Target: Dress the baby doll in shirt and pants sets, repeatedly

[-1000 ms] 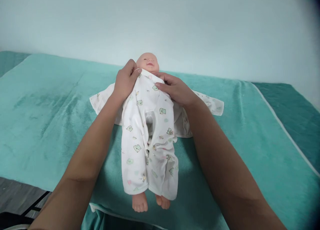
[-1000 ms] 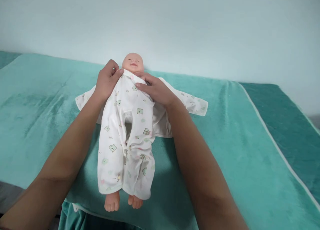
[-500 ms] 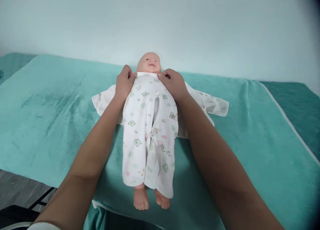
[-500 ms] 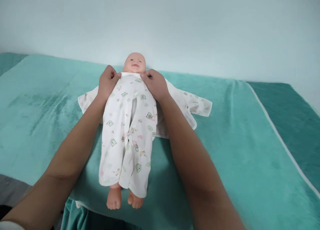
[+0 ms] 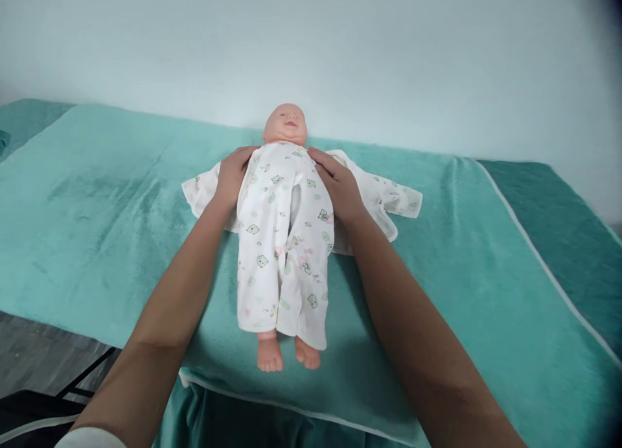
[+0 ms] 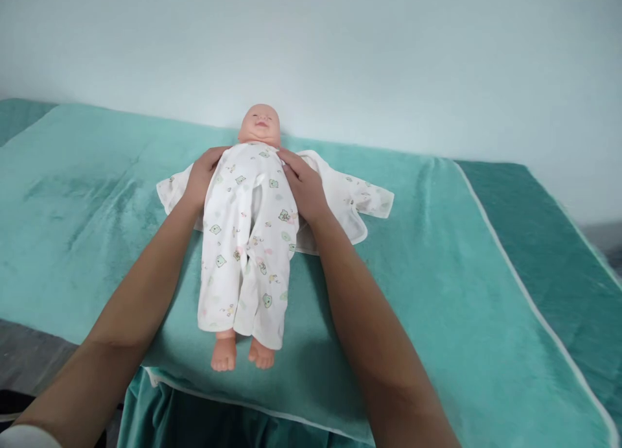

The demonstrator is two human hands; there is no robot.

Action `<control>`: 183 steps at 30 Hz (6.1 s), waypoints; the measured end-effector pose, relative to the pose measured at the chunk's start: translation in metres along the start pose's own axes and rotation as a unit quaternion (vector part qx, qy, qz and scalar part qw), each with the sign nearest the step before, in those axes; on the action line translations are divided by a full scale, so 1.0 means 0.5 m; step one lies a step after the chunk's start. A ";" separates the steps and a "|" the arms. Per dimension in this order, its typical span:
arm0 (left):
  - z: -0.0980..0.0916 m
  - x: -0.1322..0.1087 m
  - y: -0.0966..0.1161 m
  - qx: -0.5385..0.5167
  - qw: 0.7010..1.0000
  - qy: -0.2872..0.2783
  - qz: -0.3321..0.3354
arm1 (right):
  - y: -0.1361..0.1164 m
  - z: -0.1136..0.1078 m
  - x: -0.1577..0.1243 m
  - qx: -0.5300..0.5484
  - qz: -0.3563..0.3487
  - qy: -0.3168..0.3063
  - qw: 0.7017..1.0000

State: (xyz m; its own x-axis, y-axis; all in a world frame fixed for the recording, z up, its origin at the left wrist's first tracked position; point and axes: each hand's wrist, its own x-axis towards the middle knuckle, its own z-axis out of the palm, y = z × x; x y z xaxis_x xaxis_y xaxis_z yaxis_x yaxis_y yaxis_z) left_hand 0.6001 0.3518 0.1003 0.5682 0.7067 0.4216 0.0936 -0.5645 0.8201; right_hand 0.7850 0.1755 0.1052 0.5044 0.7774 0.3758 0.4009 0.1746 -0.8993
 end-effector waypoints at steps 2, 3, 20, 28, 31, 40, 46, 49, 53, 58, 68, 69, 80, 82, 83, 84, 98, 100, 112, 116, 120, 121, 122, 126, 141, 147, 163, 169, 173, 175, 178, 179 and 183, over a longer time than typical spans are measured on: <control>-0.002 -0.024 0.005 -0.024 0.999 0.037 -0.001 | -0.024 0.003 -0.028 0.025 0.014 0.005 1.000; -0.002 -0.037 0.008 -0.038 0.998 0.058 -0.009 | -0.038 0.004 -0.042 0.029 0.013 0.007 0.999; -0.013 -0.150 0.098 -0.037 0.997 0.071 0.022 | -0.153 0.073 -0.119 -0.355 -0.201 -0.140 0.902; -0.016 -0.155 0.084 -0.055 0.997 0.041 0.041 | -0.161 0.076 -0.125 -0.366 -0.262 -0.123 0.884; -0.010 -0.152 0.070 -0.081 0.993 0.078 0.024 | -0.162 0.072 -0.127 -0.359 -0.272 -0.070 0.890; -0.005 -0.151 0.054 -0.071 0.989 0.127 -0.003 | -0.195 0.080 -0.140 -0.314 -0.118 -0.078 0.939; -0.004 -0.153 0.058 -0.069 0.989 0.132 0.000 | -0.224 0.100 -0.153 -0.276 -0.022 -0.157 0.948; -0.004 -0.156 0.059 -0.073 0.987 0.140 0.021 | -0.227 0.097 -0.154 -0.269 -0.003 -0.187 0.945; -0.004 -0.158 0.057 -0.066 0.988 0.136 0.026 | -0.229 0.074 -0.147 -0.261 0.005 -0.208 0.942; -0.002 -0.157 0.053 -0.058 0.990 0.128 0.023 | -0.234 0.046 -0.135 -0.244 0.046 -0.205 0.947; -0.003 -0.159 0.061 -0.064 0.989 0.131 0.018 | -0.232 0.055 -0.131 0.032 0.186 -0.231 0.955; -0.003 -0.159 0.060 -0.062 0.989 0.133 0.019 | -0.234 0.051 -0.129 0.034 0.186 -0.233 0.954; -0.012 -0.187 0.061 -0.017 0.986 0.163 0.005 | -0.272 -0.016 -0.145 -0.207 0.069 -0.255 0.942; -0.022 -0.219 0.071 0.002 0.985 0.172 0.007 | -0.282 -0.010 -0.157 -0.278 0.026 -0.252 0.927; -0.029 -0.242 0.078 0.008 0.985 0.173 0.010 | -0.285 -0.006 -0.164 -0.301 0.012 -0.259 0.918; -0.038 -0.268 0.085 0.008 0.985 0.171 0.014 | -0.285 0.000 -0.171 -0.315 0.003 -0.267 0.911; -0.095 -0.534 0.190 0.087 0.986 -0.071 0.121 | -0.196 0.015 -0.265 -0.352 -0.097 -0.195 0.911; -0.085 -0.538 0.189 0.094 0.987 -0.037 0.126 | -0.192 0.014 -0.279 -0.296 -0.115 -0.177 0.931; -0.077 -0.564 0.270 0.028 0.994 0.009 0.101 | -0.262 0.073 -0.434 -0.338 -0.147 -0.209 0.906; -0.096 -0.568 0.274 0.043 0.994 0.002 0.099 | -0.274 0.079 -0.442 -0.299 -0.166 -0.202 0.918; -0.113 -0.593 0.260 0.079 0.992 -0.007 0.098 | -0.287 0.062 -0.458 -0.266 -0.174 -0.211 0.925; -0.115 -0.601 0.255 0.085 0.991 -0.010 0.099 | -0.290 0.058 -0.463 -0.268 -0.179 -0.216 0.922; -0.117 -0.608 0.251 0.088 0.991 -0.012 0.096 | -0.291 0.053 -0.469 -0.266 -0.182 -0.222 0.920; -0.120 -0.627 0.236 0.076 0.994 -0.041 0.061 | -0.279 0.027 -0.500 -0.175 -0.150 -0.176 0.957; -0.009 -0.563 0.339 0.275 0.943 -0.114 0.152 | -0.176 0.033 -0.552 -0.289 -0.030 0.012 0.957; -0.005 -0.554 0.323 0.253 0.952 -0.090 0.148 | -0.222 0.014 -0.550 -0.200 -0.123 0.010 0.972; -0.054 -0.591 0.287 0.113 0.978 0.031 0.175 | -0.221 -0.080 -0.523 -0.132 -0.133 -0.164 0.968; -0.052 -0.329 0.201 0.027 0.986 0.160 0.027 | -0.168 -0.048 -0.233 -0.151 -0.070 0.006 0.986; -0.006 -0.097 0.142 0.002 0.993 0.113 -0.019 | -0.050 0.000 0.003 -0.138 -0.083 0.040 0.986; 0.016 -0.015 0.129 0.002 0.997 0.065 -0.033 | 0.001 0.007 0.072 -0.134 -0.072 0.010 0.988; 0.032 0.042 0.130 0.019 0.995 -0.032 -0.088 | 0.043 -0.008 0.107 -0.095 -0.033 -0.043 0.994; 0.032 0.047 0.133 0.029 0.992 -0.058 -0.108 | 0.048 -0.017 0.107 -0.082 -0.023 -0.063 0.994; 0.024 0.042 0.140 0.020 0.987 -0.104 -0.124 | 0.041 -0.040 0.106 -0.052 -0.021 -0.142 0.988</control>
State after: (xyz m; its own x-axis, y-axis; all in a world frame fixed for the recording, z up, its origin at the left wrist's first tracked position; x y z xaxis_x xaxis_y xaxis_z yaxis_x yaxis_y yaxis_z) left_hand 0.6283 0.3218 0.1620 0.6788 0.7249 0.1171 0.2817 -0.4043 0.8702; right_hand 0.8353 0.2084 0.1111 0.2565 0.9114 0.3218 0.5006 0.1595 -0.8509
